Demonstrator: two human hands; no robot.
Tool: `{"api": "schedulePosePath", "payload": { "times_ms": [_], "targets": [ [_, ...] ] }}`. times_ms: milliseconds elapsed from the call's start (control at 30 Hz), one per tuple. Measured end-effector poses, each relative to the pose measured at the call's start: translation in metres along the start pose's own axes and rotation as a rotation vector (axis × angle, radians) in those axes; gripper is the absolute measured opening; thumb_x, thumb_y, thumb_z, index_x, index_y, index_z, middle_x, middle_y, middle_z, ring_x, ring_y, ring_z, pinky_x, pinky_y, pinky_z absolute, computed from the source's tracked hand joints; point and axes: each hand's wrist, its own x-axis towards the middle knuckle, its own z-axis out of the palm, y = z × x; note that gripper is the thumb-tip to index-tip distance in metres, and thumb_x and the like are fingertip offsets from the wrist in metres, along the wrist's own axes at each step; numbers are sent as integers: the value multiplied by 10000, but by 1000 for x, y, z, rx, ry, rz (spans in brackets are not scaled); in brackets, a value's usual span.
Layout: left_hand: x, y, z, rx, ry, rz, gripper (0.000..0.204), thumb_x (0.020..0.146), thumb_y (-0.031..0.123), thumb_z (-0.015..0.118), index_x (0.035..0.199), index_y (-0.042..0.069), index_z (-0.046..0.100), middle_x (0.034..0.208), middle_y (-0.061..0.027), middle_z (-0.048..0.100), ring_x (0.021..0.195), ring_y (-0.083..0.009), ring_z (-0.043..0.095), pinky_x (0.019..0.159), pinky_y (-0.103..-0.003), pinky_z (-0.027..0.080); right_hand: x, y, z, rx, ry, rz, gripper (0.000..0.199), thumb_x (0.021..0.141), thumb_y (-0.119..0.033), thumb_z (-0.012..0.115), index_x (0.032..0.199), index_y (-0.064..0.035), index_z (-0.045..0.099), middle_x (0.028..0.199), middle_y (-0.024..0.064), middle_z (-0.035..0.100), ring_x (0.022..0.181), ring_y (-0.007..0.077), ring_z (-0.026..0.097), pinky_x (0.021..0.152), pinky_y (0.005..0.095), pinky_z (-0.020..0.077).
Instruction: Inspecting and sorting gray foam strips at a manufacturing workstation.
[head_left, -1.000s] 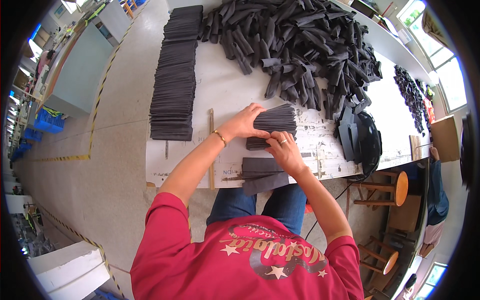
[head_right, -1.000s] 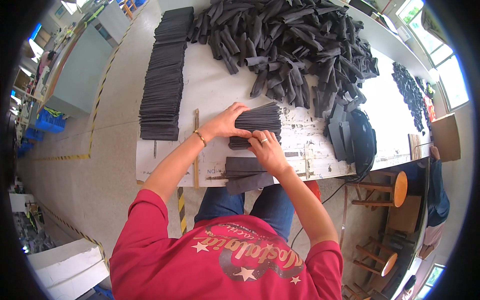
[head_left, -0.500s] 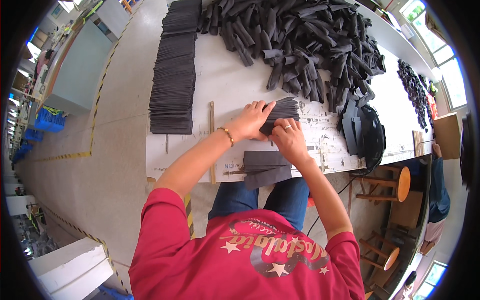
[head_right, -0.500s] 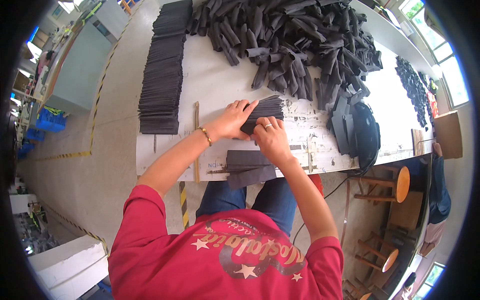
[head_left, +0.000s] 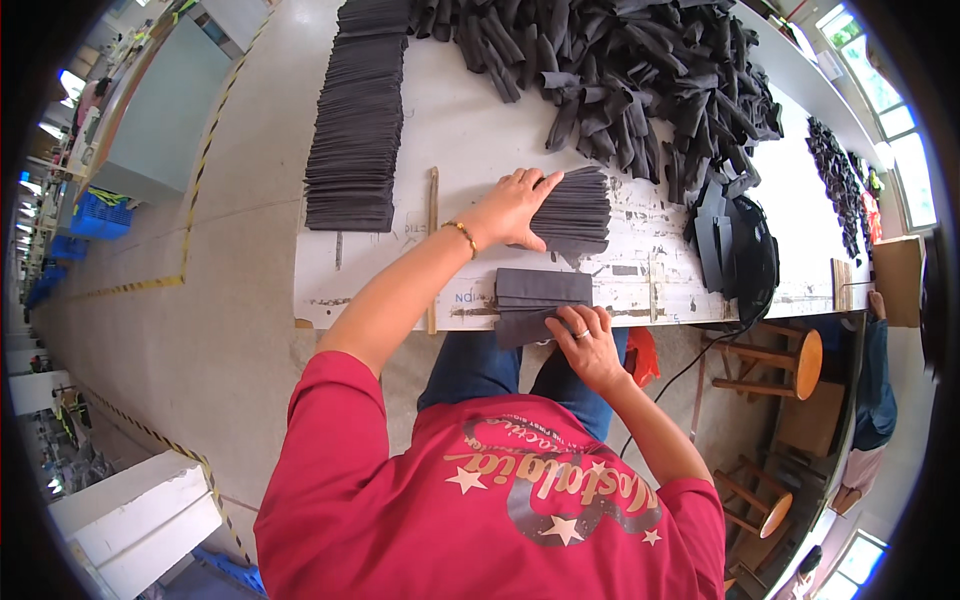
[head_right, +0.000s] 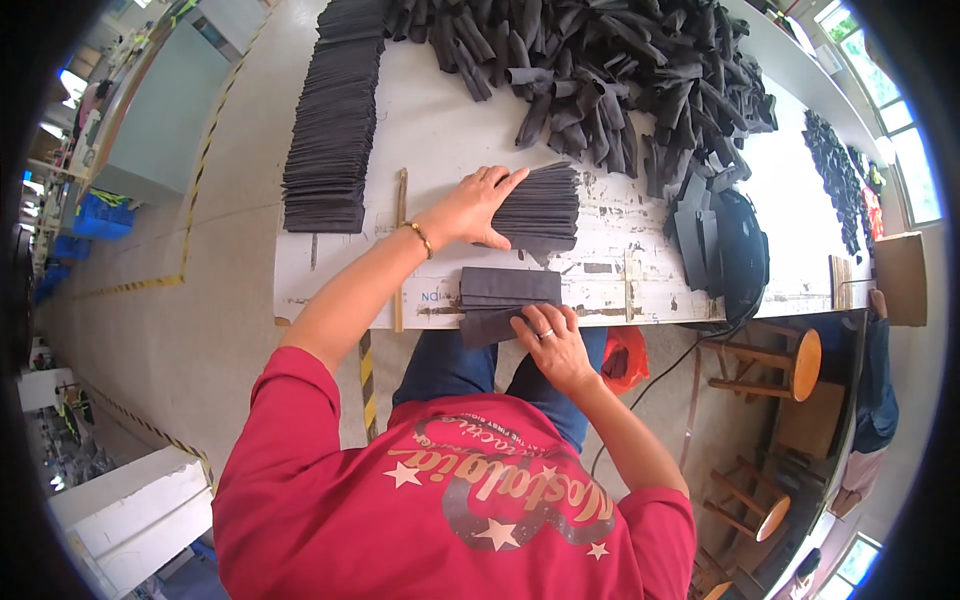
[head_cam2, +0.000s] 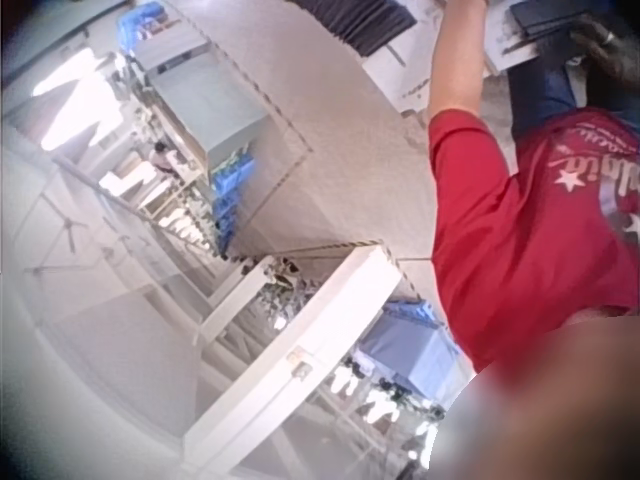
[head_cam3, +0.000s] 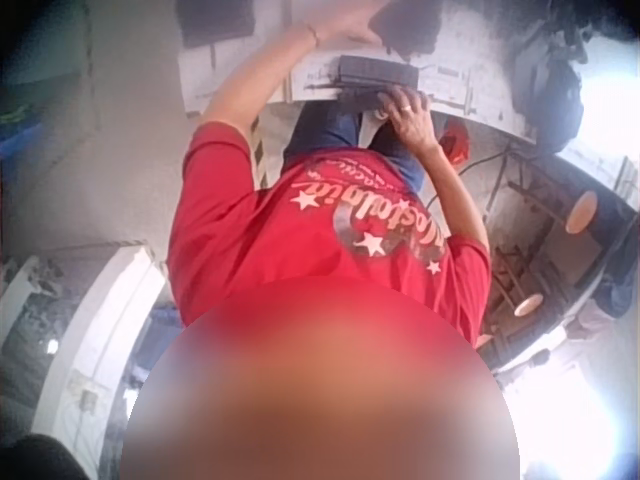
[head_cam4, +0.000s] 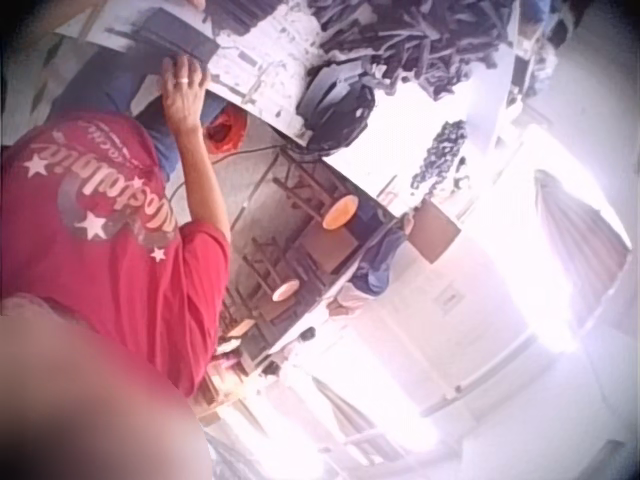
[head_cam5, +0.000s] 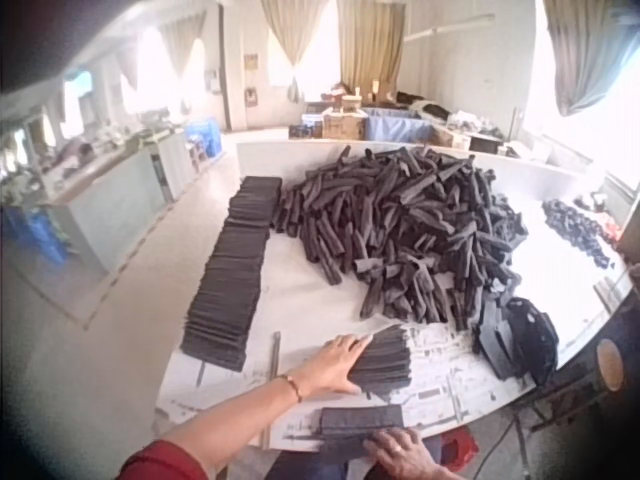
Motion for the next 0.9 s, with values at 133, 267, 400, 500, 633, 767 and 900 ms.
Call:
{"api": "schedulePosePath", "payload": {
  "times_ms": [133, 267, 400, 500, 633, 767, 900],
  "targets": [
    [-1, 0, 2, 7, 49, 4, 1176, 528, 385, 902, 1475, 32, 301, 1272, -181, 467, 1173, -342, 470, 1036, -428, 400, -4, 2, -1, 3, 30, -76, 491, 702, -93, 653, 1193, -102, 622, 1186, 38, 540, 1104, 216, 523, 960, 431, 396],
    [-2, 0, 2, -7, 49, 2, 1192, 523, 395, 902, 1485, 40, 292, 1283, -181, 464, 1183, -343, 467, 1036, -433, 400, 0, 4, -16, 18, 141, -93, 447, 674, -86, 657, 1121, -98, 667, 1107, 14, 577, 1035, 192, 556, 932, 404, 404],
    [-1, 2, 0, -2, 36, -20, 1191, 524, 394, 903, 1488, 49, 293, 1300, -184, 461, 1190, -348, 466, 1042, -427, 400, 23, 7, -33, -24, 279, -39, 436, 699, -122, 621, 1132, -96, 664, 1066, 1, 581, 996, 186, 564, 907, 405, 406],
    [0, 2, -3, -2, 7, -25, 1185, 525, 389, 904, 1486, 52, 297, 1304, -187, 462, 1191, -354, 467, 1046, -423, 400, 39, 23, -27, -101, 274, 21, 422, 705, -114, 614, 1123, -103, 666, 1046, -2, 589, 975, 187, 565, 887, 397, 408],
    [0, 1, 2, -14, 48, -12, 1177, 525, 383, 905, 1483, 54, 304, 1301, -189, 463, 1194, -357, 467, 1052, -425, 397, 43, 36, -14, -94, 186, 25, 364, 734, -115, 622, 1095, -100, 661, 1056, 10, 593, 974, 201, 564, 887, 406, 415],
    [-2, 2, 0, -44, 55, -10, 1166, 523, 376, 904, 1478, 57, 314, 1306, -196, 460, 1206, -360, 462, 1060, -430, 391, 43, 33, -9, -45, 107, 25, 358, 771, -210, 684, 1107, -89, 653, 1063, 22, 595, 978, 226, 562, 884, 403, 422],
    [-2, 1, 0, -29, 49, -13, 1160, 521, 374, 902, 1474, 58, 321, 1304, -195, 460, 1209, -357, 460, 1057, -430, 394, 46, 28, -13, 53, 5, 31, 441, 743, -299, 730, 1108, -65, 648, 1066, 46, 598, 1013, 242, 550, 891, 407, 431]
  ]
}}
